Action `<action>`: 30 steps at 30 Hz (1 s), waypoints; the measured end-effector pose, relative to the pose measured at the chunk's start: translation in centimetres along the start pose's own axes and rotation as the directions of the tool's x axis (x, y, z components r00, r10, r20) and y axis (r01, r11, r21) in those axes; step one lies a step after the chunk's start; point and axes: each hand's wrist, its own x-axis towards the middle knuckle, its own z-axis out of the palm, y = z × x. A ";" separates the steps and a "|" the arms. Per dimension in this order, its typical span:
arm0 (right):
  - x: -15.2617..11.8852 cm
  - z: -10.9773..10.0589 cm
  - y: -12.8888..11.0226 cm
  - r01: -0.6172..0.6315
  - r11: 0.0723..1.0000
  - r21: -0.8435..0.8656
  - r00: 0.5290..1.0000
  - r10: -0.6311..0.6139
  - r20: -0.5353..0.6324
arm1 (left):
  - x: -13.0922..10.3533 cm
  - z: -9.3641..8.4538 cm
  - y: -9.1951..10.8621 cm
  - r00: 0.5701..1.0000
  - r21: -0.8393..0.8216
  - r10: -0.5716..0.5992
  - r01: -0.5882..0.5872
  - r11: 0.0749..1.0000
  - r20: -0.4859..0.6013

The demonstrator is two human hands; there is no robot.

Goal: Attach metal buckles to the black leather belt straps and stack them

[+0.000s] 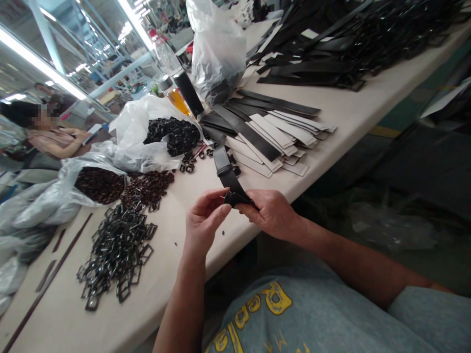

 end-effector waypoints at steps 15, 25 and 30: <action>-0.3 0.7 0.5 -0.195 0.912 0.360 0.971 0.128 0.201 | 0.0 0.9 0.2 0.987 0.031 -0.059 0.055 0.998 0.150; 0.0 -0.4 0.6 -0.207 0.837 0.507 0.965 0.089 0.247 | -1.1 0.6 0.3 0.973 0.413 0.146 -0.209 0.887 0.180; -0.5 -0.6 0.4 -0.208 0.791 0.576 0.966 0.073 0.249 | -1.1 0.7 1.4 0.915 0.541 0.224 -0.382 0.749 0.336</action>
